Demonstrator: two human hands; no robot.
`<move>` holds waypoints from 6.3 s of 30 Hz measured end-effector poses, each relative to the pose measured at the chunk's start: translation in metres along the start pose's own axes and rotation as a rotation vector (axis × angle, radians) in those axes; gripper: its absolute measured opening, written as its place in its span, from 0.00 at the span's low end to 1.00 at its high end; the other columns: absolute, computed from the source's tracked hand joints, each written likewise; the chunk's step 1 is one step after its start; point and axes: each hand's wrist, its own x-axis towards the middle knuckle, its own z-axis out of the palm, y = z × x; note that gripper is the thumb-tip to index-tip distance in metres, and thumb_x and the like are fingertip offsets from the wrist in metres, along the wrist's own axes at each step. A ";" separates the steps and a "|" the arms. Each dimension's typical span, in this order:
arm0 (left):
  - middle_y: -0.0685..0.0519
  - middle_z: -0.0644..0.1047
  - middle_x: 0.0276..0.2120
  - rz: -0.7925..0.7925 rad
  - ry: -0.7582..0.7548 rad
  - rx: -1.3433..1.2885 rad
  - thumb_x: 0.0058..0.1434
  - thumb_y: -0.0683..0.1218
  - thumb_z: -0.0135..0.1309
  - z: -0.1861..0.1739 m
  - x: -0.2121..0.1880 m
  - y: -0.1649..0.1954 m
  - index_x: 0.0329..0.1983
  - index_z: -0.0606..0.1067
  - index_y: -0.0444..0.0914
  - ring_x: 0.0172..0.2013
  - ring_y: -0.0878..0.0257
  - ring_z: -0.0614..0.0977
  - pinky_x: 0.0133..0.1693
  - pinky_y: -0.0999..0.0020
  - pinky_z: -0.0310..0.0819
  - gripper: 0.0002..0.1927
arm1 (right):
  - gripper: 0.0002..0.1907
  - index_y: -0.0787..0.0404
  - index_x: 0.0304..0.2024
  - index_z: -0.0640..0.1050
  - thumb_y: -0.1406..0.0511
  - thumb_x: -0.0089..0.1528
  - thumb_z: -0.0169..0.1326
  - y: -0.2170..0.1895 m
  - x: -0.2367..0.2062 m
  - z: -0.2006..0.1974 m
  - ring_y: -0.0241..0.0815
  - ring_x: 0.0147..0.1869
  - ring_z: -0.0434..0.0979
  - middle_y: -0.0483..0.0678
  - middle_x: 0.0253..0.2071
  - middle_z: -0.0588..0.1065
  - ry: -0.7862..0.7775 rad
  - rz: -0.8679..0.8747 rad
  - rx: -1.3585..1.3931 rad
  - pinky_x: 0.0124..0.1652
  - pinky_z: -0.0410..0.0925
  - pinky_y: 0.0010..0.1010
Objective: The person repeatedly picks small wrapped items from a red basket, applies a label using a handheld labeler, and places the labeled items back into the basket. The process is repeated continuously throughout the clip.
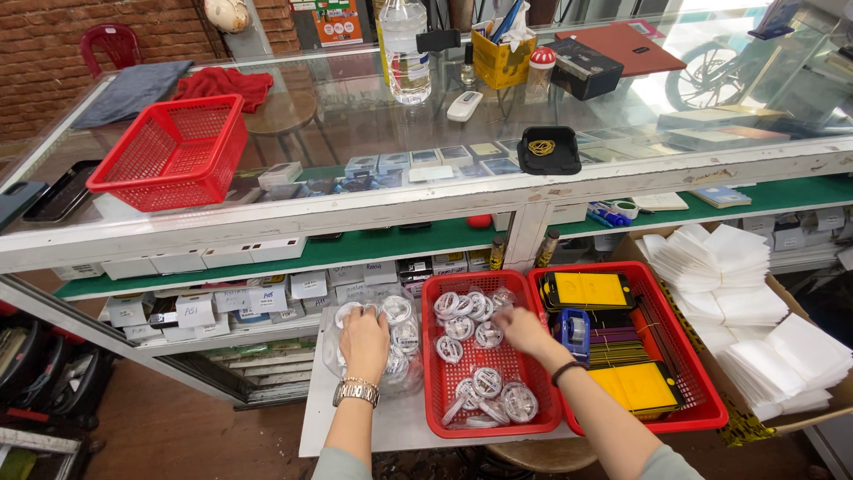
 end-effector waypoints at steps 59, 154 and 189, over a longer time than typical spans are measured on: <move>0.50 0.83 0.38 -0.222 -0.888 -1.537 0.65 0.46 0.60 0.026 -0.079 0.236 0.49 0.78 0.30 0.36 0.65 0.86 0.37 0.70 0.86 0.16 | 0.17 0.60 0.51 0.78 0.65 0.60 0.61 0.045 -0.115 -0.146 0.31 0.43 0.78 0.43 0.43 0.79 0.009 0.138 1.063 0.43 0.71 0.23; 0.47 0.82 0.47 -0.681 -1.157 -1.676 0.59 0.38 0.62 0.107 -0.092 0.313 0.52 0.77 0.33 0.47 0.58 0.83 0.51 0.65 0.78 0.17 | 0.20 0.65 0.37 0.84 0.53 0.58 0.64 0.157 -0.150 -0.115 0.42 0.30 0.75 0.53 0.29 0.80 0.361 0.618 0.432 0.31 0.68 0.34; 0.48 0.81 0.50 -0.583 -1.217 -1.771 0.60 0.43 0.60 0.108 -0.066 0.285 0.55 0.75 0.34 0.50 0.59 0.82 0.55 0.64 0.75 0.19 | 0.14 0.66 0.36 0.79 0.60 0.65 0.51 0.157 -0.110 -0.102 0.27 0.57 0.72 0.34 0.53 0.74 0.365 0.298 0.750 0.57 0.61 0.23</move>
